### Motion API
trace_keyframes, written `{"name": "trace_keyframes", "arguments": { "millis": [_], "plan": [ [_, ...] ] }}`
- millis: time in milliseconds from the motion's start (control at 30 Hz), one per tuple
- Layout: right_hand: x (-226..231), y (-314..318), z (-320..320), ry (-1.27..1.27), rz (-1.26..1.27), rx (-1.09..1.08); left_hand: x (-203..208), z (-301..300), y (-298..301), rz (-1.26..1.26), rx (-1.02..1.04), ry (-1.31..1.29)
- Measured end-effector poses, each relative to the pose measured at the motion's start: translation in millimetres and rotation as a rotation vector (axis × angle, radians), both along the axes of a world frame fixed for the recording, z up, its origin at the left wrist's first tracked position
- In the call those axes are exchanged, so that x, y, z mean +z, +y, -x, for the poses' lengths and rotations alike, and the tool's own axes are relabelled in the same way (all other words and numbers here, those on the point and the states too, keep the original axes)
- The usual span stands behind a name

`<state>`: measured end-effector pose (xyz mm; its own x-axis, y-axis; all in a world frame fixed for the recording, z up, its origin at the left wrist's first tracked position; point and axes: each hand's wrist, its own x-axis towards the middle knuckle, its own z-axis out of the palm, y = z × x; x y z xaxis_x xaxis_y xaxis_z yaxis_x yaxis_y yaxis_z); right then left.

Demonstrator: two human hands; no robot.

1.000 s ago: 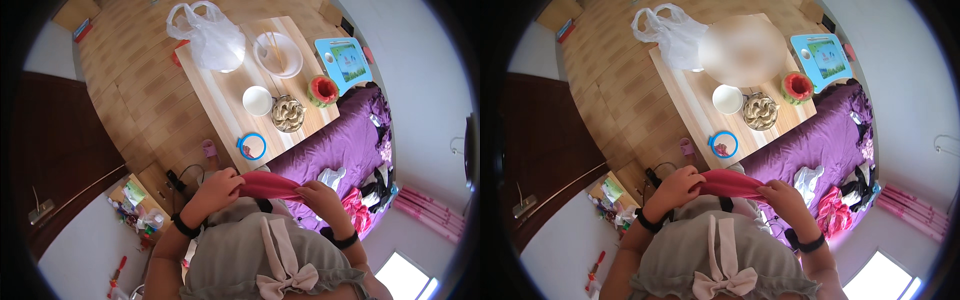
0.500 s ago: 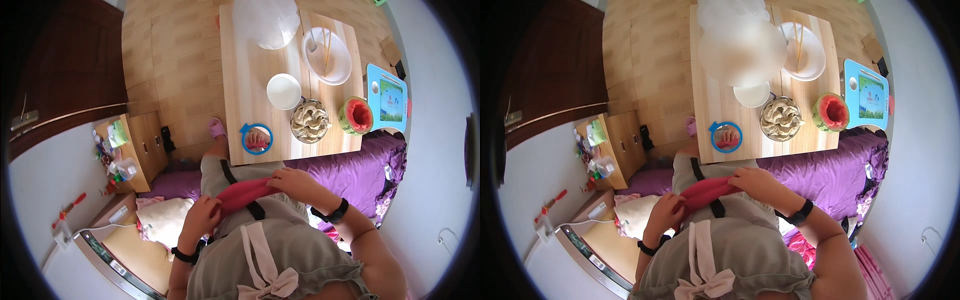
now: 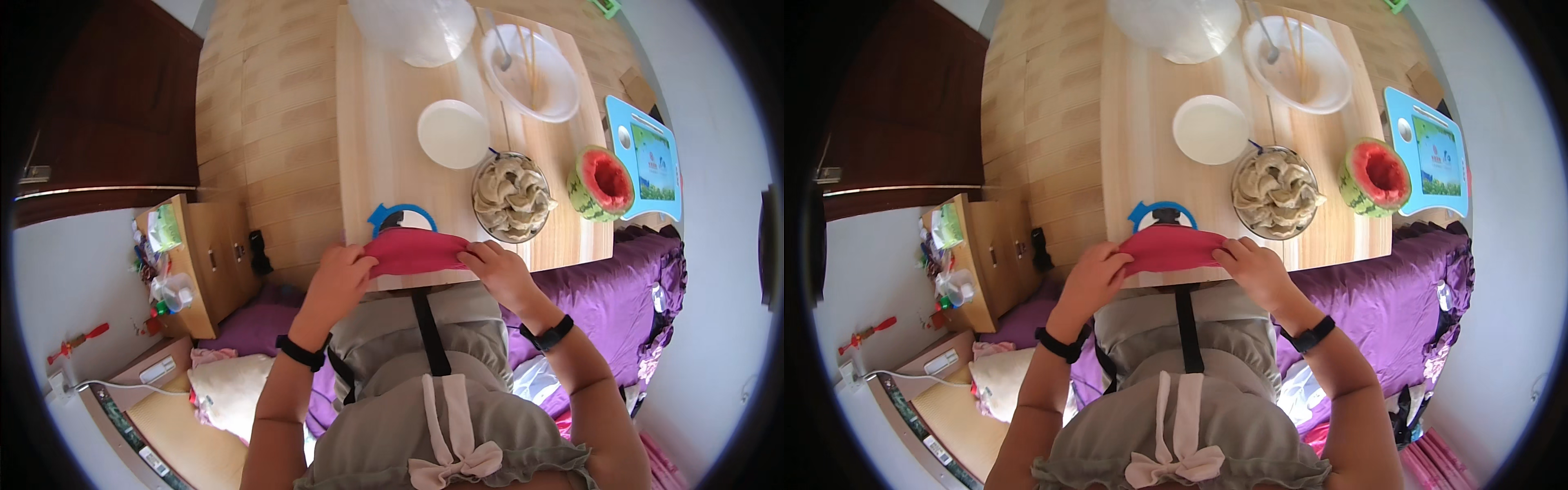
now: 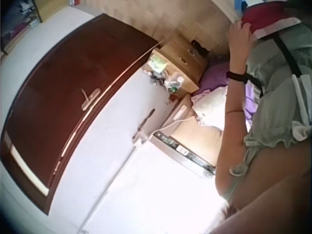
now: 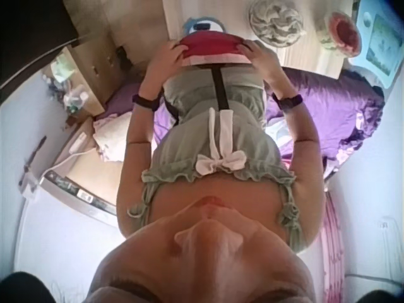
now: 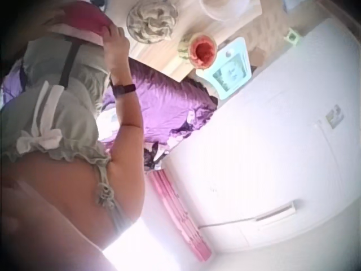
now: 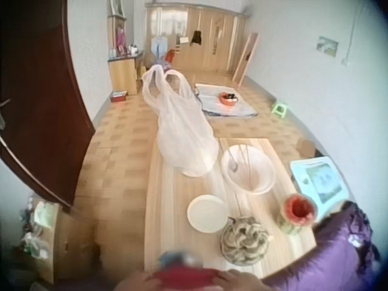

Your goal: The person wipes a wooden cabinet surface with a pink cloth, moving items like bottles and a picture frame aside. They then move to a bed and wipe a small wooden table, moving a bowl of dumplings and a watermelon to clean the surface.

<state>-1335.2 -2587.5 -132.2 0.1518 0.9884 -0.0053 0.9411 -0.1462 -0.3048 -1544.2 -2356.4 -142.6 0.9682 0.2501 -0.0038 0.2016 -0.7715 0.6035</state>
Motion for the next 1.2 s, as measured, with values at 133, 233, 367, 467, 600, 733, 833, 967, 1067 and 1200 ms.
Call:
{"name": "trace_keyframes", "arguments": {
  "millis": [133,233,367,467,600,733,833,967,1067,1200],
  "plan": [
    [-34.6,-12.4,7.1,-0.105,-0.081,0.018,-33.9,7.2,-14.3,-0.028,0.030,0.021],
    [-41.4,-24.3,3.0,-0.099,-0.265,-0.034,-50.4,9.7,-25.8,-0.055,0.088,-0.050],
    [-25.7,-53.3,-38.3,-0.273,-0.305,-0.355,-70.8,7.9,-31.7,-0.004,0.150,-0.120],
    [-32.8,-65.0,-73.9,-0.392,-0.244,-0.468,-82.2,4.5,-33.4,0.064,0.171,-0.121],
    [-44.4,-53.4,-100.6,-0.481,-0.138,-0.398,-85.6,11.0,-29.9,0.089,0.173,-0.145],
    [-45.9,-45.1,-110.7,-0.559,0.004,-0.347,-85.4,11.9,-27.0,0.061,0.173,-0.157],
    [-42.5,-41.3,-116.2,-0.524,0.031,-0.304,-91.2,11.0,-27.1,0.095,0.169,-0.183],
    [-36.7,-43.0,-123.6,-0.429,0.039,-0.250,-91.6,11.7,-28.4,0.112,0.153,-0.173],
    [-31.4,-39.7,-124.1,-0.351,0.021,-0.238,-90.9,13.0,-27.0,0.092,0.161,-0.168],
    [-14.0,-35.8,-116.1,-0.270,0.042,-0.284,-90.3,13.6,-27.1,0.096,0.171,-0.164]
  ]
}}
